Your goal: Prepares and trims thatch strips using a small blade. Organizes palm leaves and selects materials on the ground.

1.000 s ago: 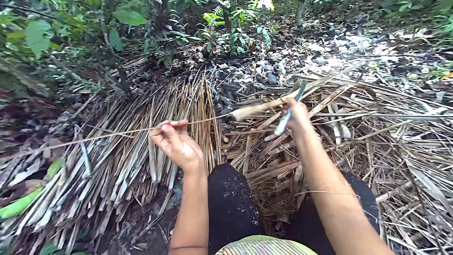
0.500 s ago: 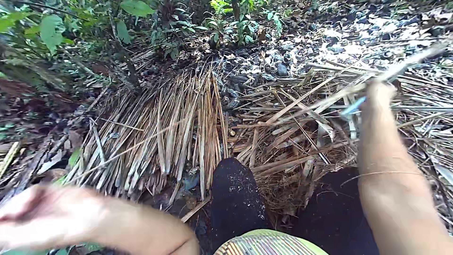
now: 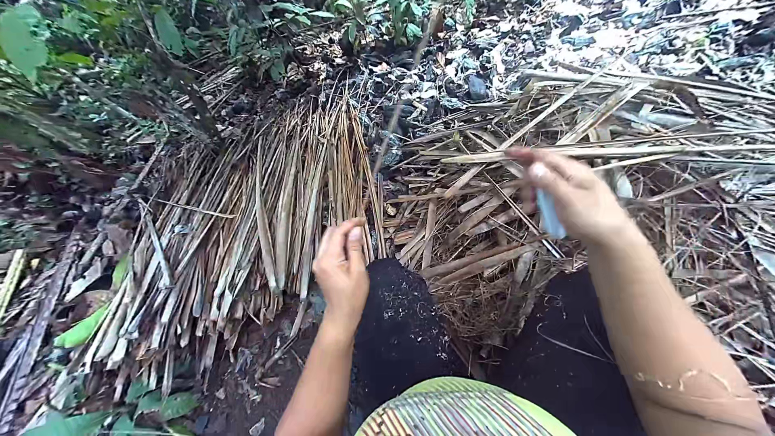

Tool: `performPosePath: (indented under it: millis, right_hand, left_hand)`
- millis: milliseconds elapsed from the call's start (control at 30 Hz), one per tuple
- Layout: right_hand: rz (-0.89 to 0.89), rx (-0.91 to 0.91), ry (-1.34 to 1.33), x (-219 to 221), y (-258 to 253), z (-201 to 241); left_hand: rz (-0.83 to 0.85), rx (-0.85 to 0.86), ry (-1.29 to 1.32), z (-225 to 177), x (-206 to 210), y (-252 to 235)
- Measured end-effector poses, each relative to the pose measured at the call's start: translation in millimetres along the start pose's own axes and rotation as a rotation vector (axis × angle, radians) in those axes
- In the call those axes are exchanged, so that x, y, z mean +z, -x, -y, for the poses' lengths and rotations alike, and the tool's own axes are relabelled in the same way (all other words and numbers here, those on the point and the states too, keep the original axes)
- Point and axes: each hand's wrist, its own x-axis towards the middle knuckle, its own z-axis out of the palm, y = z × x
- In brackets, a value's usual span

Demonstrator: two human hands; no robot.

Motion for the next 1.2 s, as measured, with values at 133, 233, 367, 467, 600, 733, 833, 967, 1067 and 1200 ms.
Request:
performPosePath:
  millis: [133,233,367,467,600,733,833,967,1067,1200]
  right_hand:
    - [0.362,-0.119,-0.179,62,27,15]
    - [0.454,-0.122,-0.132,82,30,13]
    - [0.578,-0.076,-0.219,87,26,9]
    - [0.64,-0.048,-0.333,83,24,5]
    - [0.681,-0.092,-0.42,81,24,-1]
    - [0.541,0.042,-0.442,90,33,9]
    - [0.466,0.064,-0.386,86,29,13]
    - [0.182,0.014,-0.39,55,4,11]
    - [0.247,0.088,-0.48,63,10,11]
    - [0.637,0.236,-0.543,101,30,6]
  left_hand:
    - [0.061,0.036,0.033,-13,21,7]
    - [0.082,0.075,0.051,-22,27,13]
    - [0.103,0.09,0.067,-32,24,19]
    - [0.264,-0.107,0.358,-39,14,17]
    - [0.479,-0.326,0.713,-42,1,9]
    - [0.303,-0.036,0.197,-37,7,14]
    - [0.316,-0.008,0.13,-34,5,15]
    - [0.369,-0.054,0.161,-25,0,26]
    - [0.353,-0.079,0.163,-24,1,27]
    - [0.296,-0.007,0.097,-21,4,21]
